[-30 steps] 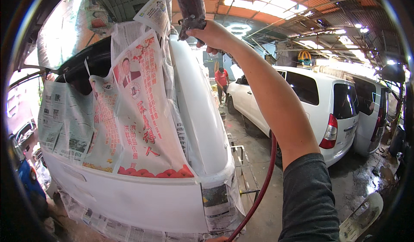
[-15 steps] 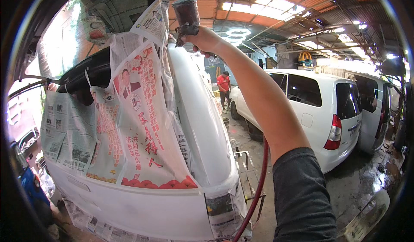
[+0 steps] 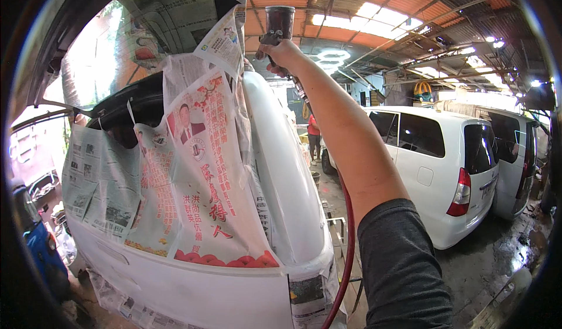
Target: The person paints a car panel using a spray gun, moving the gun in steady strokes across the surface and periodically wiping the area with a cloth.
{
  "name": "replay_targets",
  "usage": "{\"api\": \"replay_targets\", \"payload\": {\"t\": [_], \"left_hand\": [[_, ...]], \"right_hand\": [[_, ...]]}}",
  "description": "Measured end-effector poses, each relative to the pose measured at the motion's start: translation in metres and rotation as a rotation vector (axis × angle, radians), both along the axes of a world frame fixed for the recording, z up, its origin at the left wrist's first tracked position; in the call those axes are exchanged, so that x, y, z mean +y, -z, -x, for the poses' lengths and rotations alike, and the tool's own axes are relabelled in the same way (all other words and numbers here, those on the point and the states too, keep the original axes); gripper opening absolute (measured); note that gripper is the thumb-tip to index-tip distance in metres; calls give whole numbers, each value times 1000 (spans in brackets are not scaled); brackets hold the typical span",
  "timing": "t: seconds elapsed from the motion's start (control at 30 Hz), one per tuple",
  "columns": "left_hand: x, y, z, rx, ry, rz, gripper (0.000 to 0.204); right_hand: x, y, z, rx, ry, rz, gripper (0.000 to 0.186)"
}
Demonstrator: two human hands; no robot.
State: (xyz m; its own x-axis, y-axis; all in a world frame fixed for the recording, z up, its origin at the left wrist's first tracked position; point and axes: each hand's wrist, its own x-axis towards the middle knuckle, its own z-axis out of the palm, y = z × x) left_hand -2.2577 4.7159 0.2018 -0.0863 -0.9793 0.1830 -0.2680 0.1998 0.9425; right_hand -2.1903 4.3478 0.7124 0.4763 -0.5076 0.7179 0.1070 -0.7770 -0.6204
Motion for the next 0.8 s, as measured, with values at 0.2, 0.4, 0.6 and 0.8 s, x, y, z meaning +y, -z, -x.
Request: {"api": "replay_targets", "payload": {"t": [0.2, 0.4, 0.6, 0.8], "left_hand": [[-1, -10, -6, -15, -26, -1, 36], [3, -14, -11, -12, -48, -14, 36], [8, -14, -11, -1, -66, -26, 37], [10, -5, -11, 3, -39, -27, 37]], "right_hand": [[-10, -9, -18, -56, -3, -10, 37], [-17, -8, -29, -86, -23, -49, 40], [-12, -12, -30, -64, 141, 31, 42], [-9, 2, -4, -39, 274, 95, 43]]}}
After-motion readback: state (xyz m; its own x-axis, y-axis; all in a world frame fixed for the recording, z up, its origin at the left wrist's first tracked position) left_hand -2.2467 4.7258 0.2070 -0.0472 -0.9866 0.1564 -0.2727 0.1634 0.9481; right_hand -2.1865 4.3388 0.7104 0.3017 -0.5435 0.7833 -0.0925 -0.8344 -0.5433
